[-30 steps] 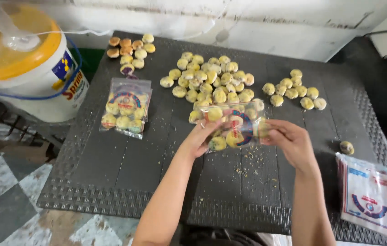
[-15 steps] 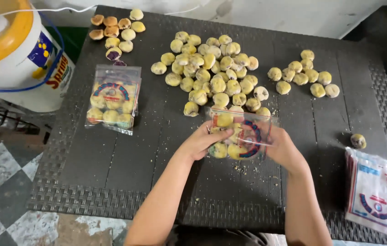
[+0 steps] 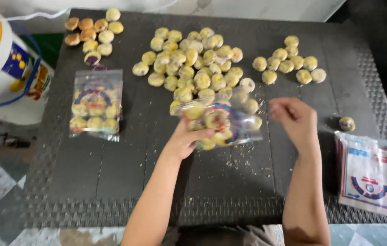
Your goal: Packing small, round baked goods into clear plastic bags on a production table.
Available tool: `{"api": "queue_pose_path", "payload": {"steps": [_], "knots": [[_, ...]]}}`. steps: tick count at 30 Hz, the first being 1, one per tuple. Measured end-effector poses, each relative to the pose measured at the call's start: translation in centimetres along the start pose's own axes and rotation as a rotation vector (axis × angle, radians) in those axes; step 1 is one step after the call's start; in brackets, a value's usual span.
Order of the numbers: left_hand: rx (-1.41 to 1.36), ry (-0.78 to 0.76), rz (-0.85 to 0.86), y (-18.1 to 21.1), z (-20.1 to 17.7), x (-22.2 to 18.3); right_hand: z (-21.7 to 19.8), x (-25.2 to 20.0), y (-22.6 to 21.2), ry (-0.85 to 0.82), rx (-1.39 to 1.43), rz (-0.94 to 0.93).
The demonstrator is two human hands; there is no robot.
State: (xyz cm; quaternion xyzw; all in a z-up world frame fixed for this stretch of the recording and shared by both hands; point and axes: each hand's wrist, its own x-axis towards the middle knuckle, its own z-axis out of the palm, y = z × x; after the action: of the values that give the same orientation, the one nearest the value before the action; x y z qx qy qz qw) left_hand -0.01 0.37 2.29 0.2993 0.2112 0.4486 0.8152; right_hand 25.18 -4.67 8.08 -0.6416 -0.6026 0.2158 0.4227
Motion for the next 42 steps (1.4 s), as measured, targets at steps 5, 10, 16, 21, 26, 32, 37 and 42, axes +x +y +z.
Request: {"api": "queue_pose_path", "payload": {"steps": [5,10,16,21,26,32,37,42], "knots": [[-0.104,0.041,0.073,2.5,1.9,-0.9,1.7,-0.6,-0.8,-0.243,-0.329,0.118],[-0.108,0.217,0.117,2.9,0.8,-0.5,2.5,-0.4,0.9,-0.297,-0.332,0.19],[-0.135,0.312,0.145,4.0,1.3,-0.5,4.4,-0.2,-0.3,-0.041,-0.364,-0.178],[-0.109,0.265,0.144,3.5,0.9,0.0,9.2,-0.7,2.5,-0.128,-0.536,-0.197],[-0.101,0.23,0.151,3.0,1.2,-0.1,9.0,-0.5,0.1,-0.087,-0.46,-0.421],[-0.101,0.223,0.145,2.7,0.8,-0.3,5.9,0.2,1.0,-0.022,0.06,0.098],[-0.028,0.095,0.041,3.6,2.0,-0.7,2.3,0.5,-3.2,-0.029,0.44,0.064],[0.052,-0.008,0.019,1.8,2.3,-1.1,2.9,0.0,-7.4,-0.124,0.36,0.08]]}}
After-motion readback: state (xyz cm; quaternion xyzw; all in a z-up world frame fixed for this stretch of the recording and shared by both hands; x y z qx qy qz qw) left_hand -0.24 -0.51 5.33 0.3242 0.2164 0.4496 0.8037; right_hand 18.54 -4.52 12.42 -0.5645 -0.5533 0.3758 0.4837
